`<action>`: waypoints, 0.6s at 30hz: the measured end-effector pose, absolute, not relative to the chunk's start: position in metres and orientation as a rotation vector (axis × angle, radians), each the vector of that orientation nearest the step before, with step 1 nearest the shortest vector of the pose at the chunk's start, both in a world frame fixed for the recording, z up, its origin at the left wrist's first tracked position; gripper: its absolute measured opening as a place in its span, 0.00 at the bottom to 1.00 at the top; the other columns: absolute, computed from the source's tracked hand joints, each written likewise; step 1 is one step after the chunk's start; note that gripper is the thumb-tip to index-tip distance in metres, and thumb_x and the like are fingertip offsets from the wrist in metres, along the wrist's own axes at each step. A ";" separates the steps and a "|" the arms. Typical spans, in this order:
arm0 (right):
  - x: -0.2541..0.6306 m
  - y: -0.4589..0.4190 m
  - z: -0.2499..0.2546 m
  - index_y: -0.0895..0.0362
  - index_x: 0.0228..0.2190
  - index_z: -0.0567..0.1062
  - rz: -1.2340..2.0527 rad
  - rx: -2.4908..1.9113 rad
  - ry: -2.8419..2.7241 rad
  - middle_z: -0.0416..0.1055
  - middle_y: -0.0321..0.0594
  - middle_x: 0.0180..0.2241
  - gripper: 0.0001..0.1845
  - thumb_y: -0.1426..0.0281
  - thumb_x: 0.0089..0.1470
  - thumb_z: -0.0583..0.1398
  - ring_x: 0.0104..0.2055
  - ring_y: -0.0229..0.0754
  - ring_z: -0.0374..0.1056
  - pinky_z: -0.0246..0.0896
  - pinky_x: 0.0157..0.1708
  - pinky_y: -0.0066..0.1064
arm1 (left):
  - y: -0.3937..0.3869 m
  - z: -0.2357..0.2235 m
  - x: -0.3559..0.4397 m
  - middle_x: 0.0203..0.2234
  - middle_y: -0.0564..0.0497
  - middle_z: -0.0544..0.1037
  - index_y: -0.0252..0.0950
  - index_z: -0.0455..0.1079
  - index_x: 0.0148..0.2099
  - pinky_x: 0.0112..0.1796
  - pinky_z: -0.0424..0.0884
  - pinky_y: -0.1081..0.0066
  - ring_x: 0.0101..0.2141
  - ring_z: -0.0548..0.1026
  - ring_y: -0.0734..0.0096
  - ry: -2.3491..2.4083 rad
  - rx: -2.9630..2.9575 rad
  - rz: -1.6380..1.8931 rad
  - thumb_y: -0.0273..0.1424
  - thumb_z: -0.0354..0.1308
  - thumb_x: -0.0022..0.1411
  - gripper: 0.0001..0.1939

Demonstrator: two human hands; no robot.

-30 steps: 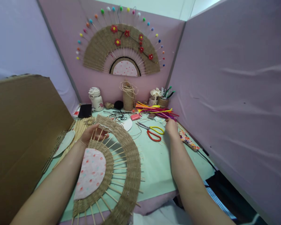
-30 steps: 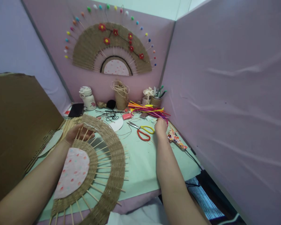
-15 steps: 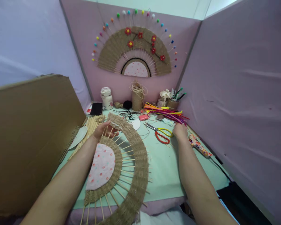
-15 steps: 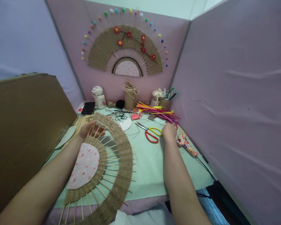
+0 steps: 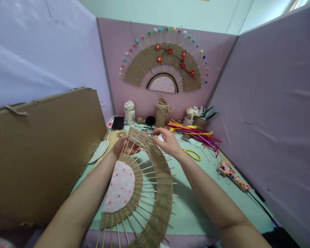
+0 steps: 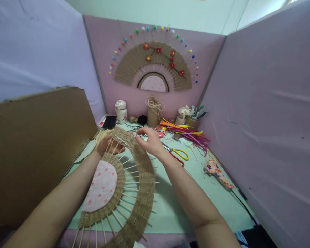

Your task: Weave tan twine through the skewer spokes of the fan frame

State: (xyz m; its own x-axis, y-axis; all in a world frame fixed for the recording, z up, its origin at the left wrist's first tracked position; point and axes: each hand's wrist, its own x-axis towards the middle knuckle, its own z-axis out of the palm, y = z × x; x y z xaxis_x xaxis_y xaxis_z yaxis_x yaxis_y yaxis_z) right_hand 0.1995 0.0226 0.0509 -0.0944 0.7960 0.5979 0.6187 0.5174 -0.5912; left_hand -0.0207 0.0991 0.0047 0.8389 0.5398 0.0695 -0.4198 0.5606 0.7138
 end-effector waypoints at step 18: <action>0.188 0.027 0.051 0.56 0.26 0.75 0.135 -1.168 -1.847 0.74 0.37 0.28 0.07 0.76 0.45 0.57 0.35 0.40 0.67 0.55 0.39 0.32 | 0.096 0.003 -0.019 0.45 0.41 0.76 0.32 0.70 0.50 0.37 0.69 0.65 0.40 0.74 0.59 0.092 0.783 0.615 0.39 0.57 0.49 0.27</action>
State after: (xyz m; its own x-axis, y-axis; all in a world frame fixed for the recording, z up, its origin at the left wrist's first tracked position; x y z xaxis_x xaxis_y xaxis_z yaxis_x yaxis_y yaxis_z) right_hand 0.1883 0.0267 0.0513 -0.1306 0.7615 0.6349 0.6610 0.5442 -0.5167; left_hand -0.0191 0.0961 0.0026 0.8221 0.5507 0.1444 -0.4848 0.5441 0.6848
